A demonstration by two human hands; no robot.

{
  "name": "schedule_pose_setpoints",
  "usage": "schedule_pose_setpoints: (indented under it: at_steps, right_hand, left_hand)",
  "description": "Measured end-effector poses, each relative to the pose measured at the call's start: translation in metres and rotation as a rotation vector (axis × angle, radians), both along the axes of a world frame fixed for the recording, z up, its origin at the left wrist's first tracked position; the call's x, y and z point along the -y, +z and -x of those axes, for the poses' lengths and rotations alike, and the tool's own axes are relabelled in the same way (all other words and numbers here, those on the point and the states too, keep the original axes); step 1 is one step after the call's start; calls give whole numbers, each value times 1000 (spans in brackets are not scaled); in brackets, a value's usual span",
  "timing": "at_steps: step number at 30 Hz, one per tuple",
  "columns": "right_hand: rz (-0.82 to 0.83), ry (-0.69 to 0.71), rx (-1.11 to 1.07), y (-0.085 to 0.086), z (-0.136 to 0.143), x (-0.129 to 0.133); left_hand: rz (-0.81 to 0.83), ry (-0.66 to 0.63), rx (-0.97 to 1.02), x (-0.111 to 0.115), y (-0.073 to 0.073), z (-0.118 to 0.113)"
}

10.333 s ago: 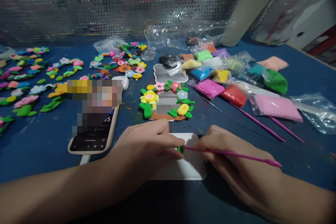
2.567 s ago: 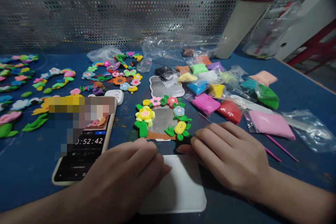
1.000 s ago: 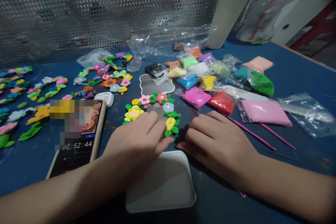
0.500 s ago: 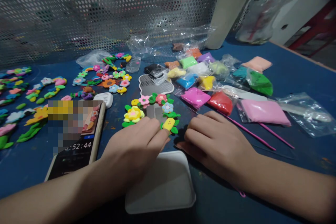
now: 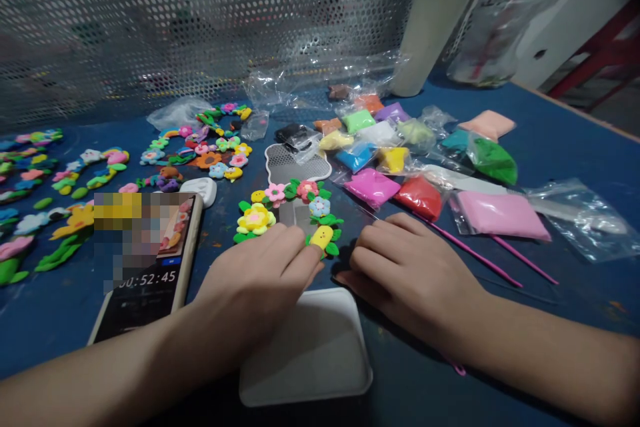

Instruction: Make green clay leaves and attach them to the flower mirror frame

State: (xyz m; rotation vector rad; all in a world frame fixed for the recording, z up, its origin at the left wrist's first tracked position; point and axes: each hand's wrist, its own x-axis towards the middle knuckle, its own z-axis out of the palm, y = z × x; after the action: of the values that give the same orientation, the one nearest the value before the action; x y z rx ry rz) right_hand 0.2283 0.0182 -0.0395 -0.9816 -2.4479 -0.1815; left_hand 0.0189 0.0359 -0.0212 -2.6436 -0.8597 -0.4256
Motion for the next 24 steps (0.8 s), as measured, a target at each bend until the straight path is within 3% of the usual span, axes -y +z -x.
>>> schedule_pose_setpoints:
  at_steps: [4, 7, 9, 12, 17, 20, 24]
  right_hand:
    - [46, -40, -76, 5, 2, 2]
    - [200, -102, -173, 12, 3, 3]
    - [306, -142, -268, 15, 3, 3]
    - [388, -185, -374, 18, 4, 2]
    - [428, -171, -403, 18, 4, 1]
    - [382, -157, -405, 19, 4, 2]
    - [332, -129, -399, 20, 2, 3]
  left_hand:
    - [215, 147, 186, -4, 26, 6]
    - [381, 283, 301, -6, 53, 13]
    - [477, 292, 317, -7, 66, 18]
    - [608, 253, 360, -7, 74, 22]
    - [721, 176, 501, 8, 67, 19]
    - [663, -52, 297, 28, 50, 16]
    - [396, -293, 77, 53, 22, 15]
